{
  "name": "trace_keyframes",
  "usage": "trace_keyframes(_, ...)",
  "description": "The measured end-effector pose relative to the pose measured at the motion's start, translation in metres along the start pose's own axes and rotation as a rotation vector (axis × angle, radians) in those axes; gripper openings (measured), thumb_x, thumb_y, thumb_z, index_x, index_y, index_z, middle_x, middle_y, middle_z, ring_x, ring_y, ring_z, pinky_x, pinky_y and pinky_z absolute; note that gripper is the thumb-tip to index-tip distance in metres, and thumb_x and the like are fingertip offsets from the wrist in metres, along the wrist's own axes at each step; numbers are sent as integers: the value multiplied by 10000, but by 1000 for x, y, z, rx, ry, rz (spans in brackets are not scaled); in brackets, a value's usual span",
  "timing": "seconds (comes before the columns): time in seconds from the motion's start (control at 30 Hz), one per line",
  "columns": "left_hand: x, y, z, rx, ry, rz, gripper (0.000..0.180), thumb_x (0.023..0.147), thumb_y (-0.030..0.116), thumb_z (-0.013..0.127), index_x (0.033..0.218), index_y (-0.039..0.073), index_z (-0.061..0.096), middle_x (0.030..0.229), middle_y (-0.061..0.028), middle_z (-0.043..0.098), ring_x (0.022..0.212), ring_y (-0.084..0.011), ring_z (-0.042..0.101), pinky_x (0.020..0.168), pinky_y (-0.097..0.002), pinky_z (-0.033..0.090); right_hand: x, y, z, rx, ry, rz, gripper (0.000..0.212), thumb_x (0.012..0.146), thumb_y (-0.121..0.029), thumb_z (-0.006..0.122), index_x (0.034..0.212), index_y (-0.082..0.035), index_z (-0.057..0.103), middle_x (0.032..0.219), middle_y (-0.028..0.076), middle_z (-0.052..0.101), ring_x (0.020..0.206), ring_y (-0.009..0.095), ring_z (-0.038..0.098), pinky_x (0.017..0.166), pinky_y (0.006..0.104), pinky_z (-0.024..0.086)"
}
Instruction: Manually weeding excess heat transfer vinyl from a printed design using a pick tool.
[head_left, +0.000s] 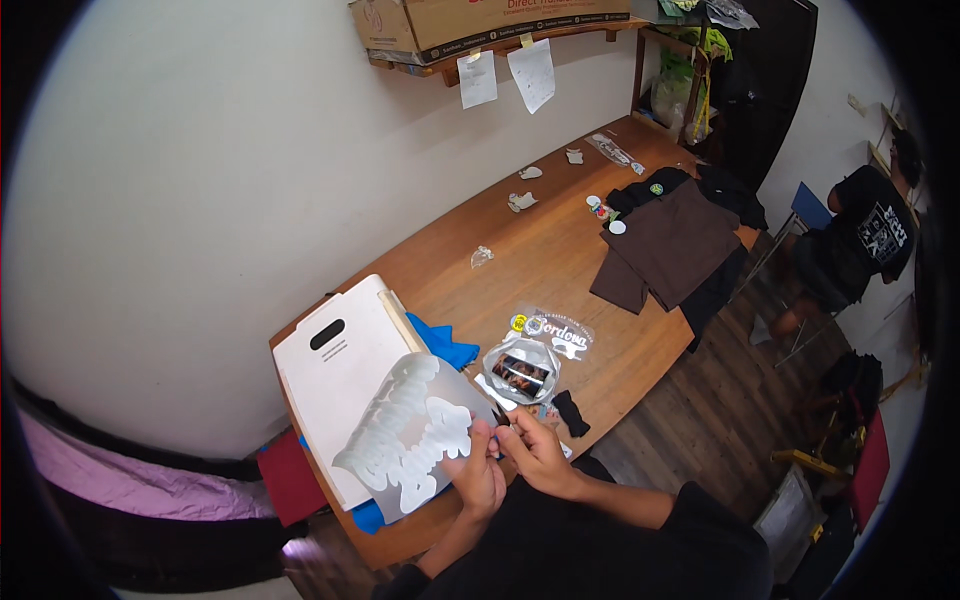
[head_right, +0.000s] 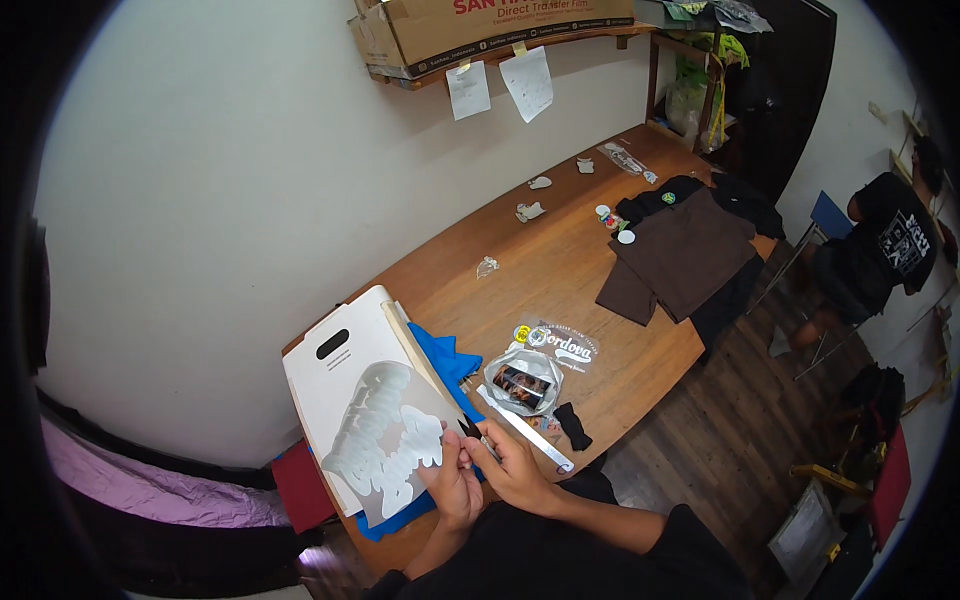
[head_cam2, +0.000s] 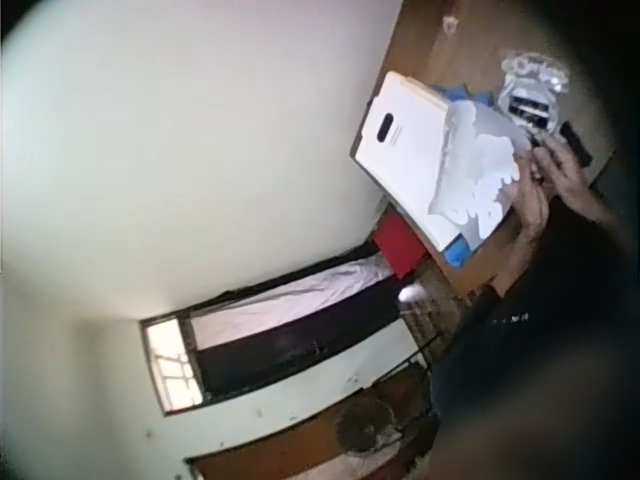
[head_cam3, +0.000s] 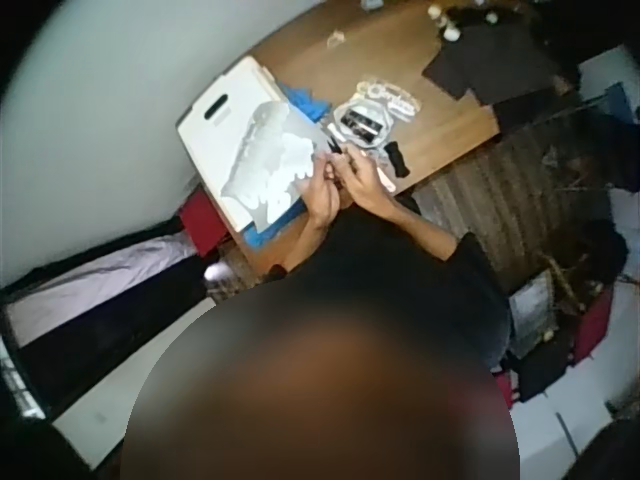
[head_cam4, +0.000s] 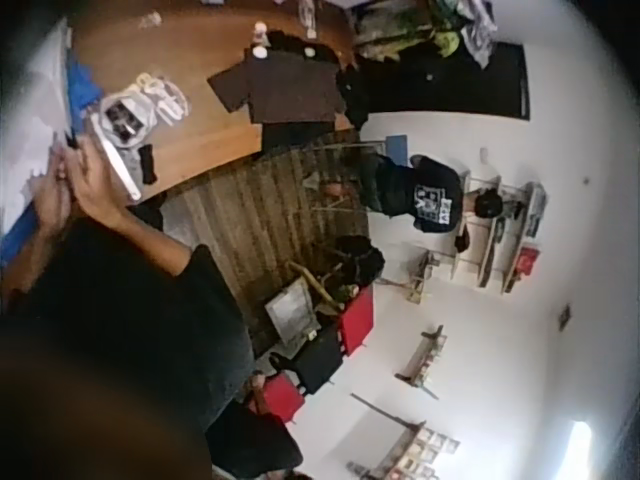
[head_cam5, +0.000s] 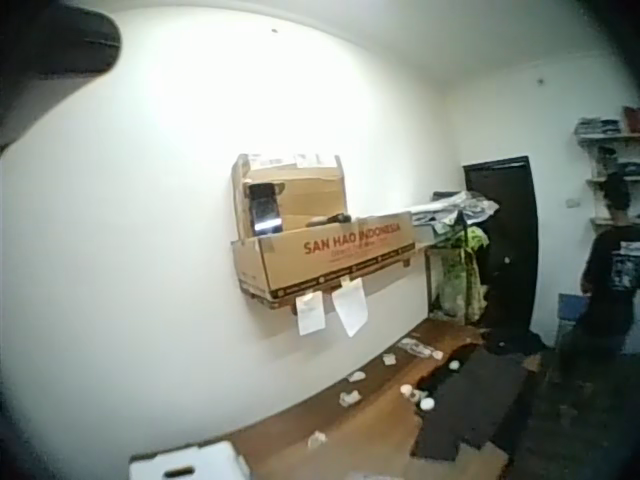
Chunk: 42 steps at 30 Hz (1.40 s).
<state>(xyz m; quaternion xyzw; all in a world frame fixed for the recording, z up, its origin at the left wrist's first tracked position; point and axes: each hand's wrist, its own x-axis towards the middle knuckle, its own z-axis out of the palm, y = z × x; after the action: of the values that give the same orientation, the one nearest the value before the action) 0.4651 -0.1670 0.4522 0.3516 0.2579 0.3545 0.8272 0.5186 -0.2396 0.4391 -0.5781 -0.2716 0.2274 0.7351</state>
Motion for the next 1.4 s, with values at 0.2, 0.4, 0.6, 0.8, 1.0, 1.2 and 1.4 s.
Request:
trace_keyframes(0.2,0,1,2,-33,-33,6,267,864,23,574,1114,27,481,830,5,512,608,-41,445,520,-162,371,-2,0,0,4,5,18,116,948,-139,445,974,-29,472,737,-15,530,536,2,418,447,156,314)
trace_keyframes(0.4,-2,-1,-4,-18,-18,-22,262,866,23,570,1111,25,480,826,5,507,610,-40,445,521,-162,373,-2,-1,0,-24,3,-10,121,948,-142,447,988,-31,472,739,-18,532,545,0,414,456,158,316)
trace_keyframes(0.6,-3,-1,-4,-21,-19,-22,265,866,28,574,1112,21,476,829,2,512,623,-45,461,528,-161,380,-5,-1,-1,8,-7,8,137,948,-144,447,987,-18,481,742,-14,542,562,1,427,468,160,327)
trace_keyframes(0.8,-5,0,-3,-19,-30,17,264,866,21,570,1113,29,477,873,-9,528,659,-46,486,535,-164,394,-7,-10,-3,2,-2,36,159,901,-112,522,998,14,518,738,72,617,687,85,583,566,243,443)
trace_keyframes(1.0,-6,-1,-5,-13,-74,47,284,866,6,563,1131,41,467,929,-13,529,697,-47,497,557,-172,414,-7,-3,-4,-30,-48,9,119,926,-85,479,983,18,494,793,17,567,728,41,524,623,177,426)
trace_keyframes(1.2,-8,1,0,-17,-86,44,300,866,6,563,1144,44,457,933,-11,526,680,-43,482,544,-170,401,-8,4,-4,-55,-29,1,115,930,-91,473,989,5,492,775,8,563,660,15,490,548,158,379)
trace_keyframes(1.4,-11,5,8,-18,57,-1,285,843,-32,575,1100,0,454,772,-16,506,617,-73,472,533,-183,382,-10,3,-1,-25,27,10,167,900,-123,515,1003,9,523,703,107,583,634,102,574,518,261,418)
